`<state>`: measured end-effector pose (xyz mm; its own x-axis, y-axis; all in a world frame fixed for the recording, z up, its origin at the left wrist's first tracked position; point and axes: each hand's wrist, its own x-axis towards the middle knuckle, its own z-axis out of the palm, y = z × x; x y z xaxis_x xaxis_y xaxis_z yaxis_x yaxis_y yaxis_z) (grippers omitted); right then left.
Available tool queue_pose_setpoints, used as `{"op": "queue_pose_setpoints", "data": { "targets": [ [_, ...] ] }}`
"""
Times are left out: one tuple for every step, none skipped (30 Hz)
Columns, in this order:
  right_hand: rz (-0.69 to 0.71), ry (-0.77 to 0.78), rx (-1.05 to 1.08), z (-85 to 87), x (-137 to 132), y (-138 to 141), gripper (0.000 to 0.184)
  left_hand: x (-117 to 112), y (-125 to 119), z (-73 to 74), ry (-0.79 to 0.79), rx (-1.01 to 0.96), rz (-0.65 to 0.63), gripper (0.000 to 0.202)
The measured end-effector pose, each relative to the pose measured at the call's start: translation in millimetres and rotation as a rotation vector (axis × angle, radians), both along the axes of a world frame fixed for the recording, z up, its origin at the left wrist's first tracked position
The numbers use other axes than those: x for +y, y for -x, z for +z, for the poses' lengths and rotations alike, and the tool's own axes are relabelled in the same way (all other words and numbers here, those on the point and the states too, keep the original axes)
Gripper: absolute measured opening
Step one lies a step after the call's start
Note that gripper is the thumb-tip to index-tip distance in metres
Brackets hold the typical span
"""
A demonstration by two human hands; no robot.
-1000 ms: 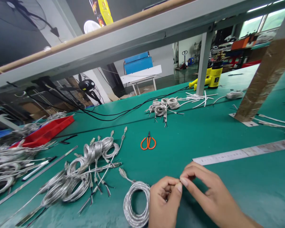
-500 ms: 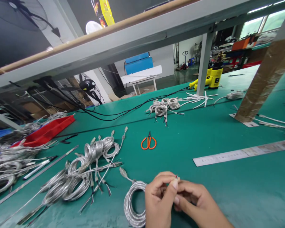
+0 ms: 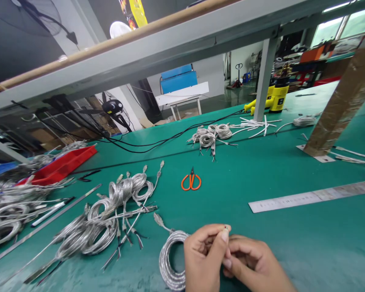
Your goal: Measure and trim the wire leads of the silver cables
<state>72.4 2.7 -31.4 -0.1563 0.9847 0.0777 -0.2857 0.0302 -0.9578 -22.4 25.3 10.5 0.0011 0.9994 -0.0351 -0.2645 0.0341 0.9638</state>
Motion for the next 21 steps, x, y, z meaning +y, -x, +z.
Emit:
{"op": "queue_pose_setpoints", "data": {
  "targets": [
    [-0.005, -0.01, -0.016, 0.4, -1, 0, 0.014, 0, 0, -0.1, -0.005, -0.001, 0.0, 0.005],
    [-0.008, -0.019, -0.03, 0.7, -1, 0, 0.015, 0, 0, -0.3, -0.01, -0.002, -0.001, 0.004],
    [-0.01, -0.023, -0.039, 0.9, -1, -1, 0.015, 0, 0, -0.5, -0.013, -0.001, -0.004, 0.005],
    [-0.011, -0.023, -0.044, 0.9, -2, -1, 0.014, 0, 0, -0.7, -0.015, 0.001, -0.01, 0.005],
    [-0.016, -0.018, -0.045, 0.8, -2, -1, 0.012, -1, 1, -1.0, -0.013, 0.006, -0.02, 0.007],
    [-0.02, -0.011, -0.045, 0.5, -2, -1, 0.011, -1, 1, -1.3, -0.01, 0.014, -0.03, 0.008],
    [-0.024, -0.003, -0.045, -0.1, -2, -2, 0.009, -1, 1, -1.6, -0.009, 0.023, -0.042, 0.011],
    [-0.025, 0.004, -0.044, -1.0, -2, -2, 0.008, -1, 1, -2.1, -0.009, 0.033, -0.053, 0.013],
    [-0.027, 0.01, -0.039, -2.1, -2, -1, 0.008, -2, 1, -2.6, -0.013, 0.041, -0.063, 0.015],
    [-0.031, 0.016, -0.03, -3.5, -1, -1, 0.007, -2, 2, -3.3, -0.019, 0.046, -0.072, 0.017],
    [-0.037, 0.02, -0.016, -5.1, -1, -1, 0.007, -3, 2, -4.1, -0.027, 0.049, -0.08, 0.018],
    [-0.046, 0.025, 0.003, -6.8, -1, 0, 0.007, -3, 2, -4.9, -0.037, 0.047, -0.087, 0.02],
    [-0.055, 0.034, 0.031, -8.4, -1, 1, 0.007, -3, 3, -5.7, -0.047, 0.042, -0.093, 0.02],
    [-0.061, 0.047, 0.065, -9.8, 0, 1, 0.006, -3, 3, -6.3, -0.058, 0.035, -0.098, 0.021],
    [-0.062, 0.063, 0.102, -10.7, 0, 2, 0.006, -3, 4, -6.7, -0.069, 0.028, -0.103, 0.02],
    [-0.059, 0.083, 0.134, -11.2, 0, 2, 0.007, -3, 5, -6.9, -0.076, 0.021, -0.107, 0.02],
    [-0.054, 0.105, 0.16, -11.1, 0, 2, 0.008, -3, 5, -6.6, -0.08, 0.017, -0.112, 0.019],
    [-0.049, 0.125, 0.177, -10.6, 0, 2, 0.009, -2, 6, -6.2, -0.082, 0.014, -0.116, 0.017],
    [-0.042, 0.138, 0.185, -9.6, 0, 1, 0.009, -2, 6, -5.5, -0.083, 0.014, -0.119, 0.016],
    [-0.028, 0.146, 0.182, -8.5, 0, 0, 0.009, -1, 7, -4.8, -0.085, 0.016, -0.12, 0.015],
    [-0.01, 0.15, 0.176, -7.3, 1, -1, 0.009, -1, 7, -4.4, -0.088, 0.021, -0.118, 0.013]
  ]
}}
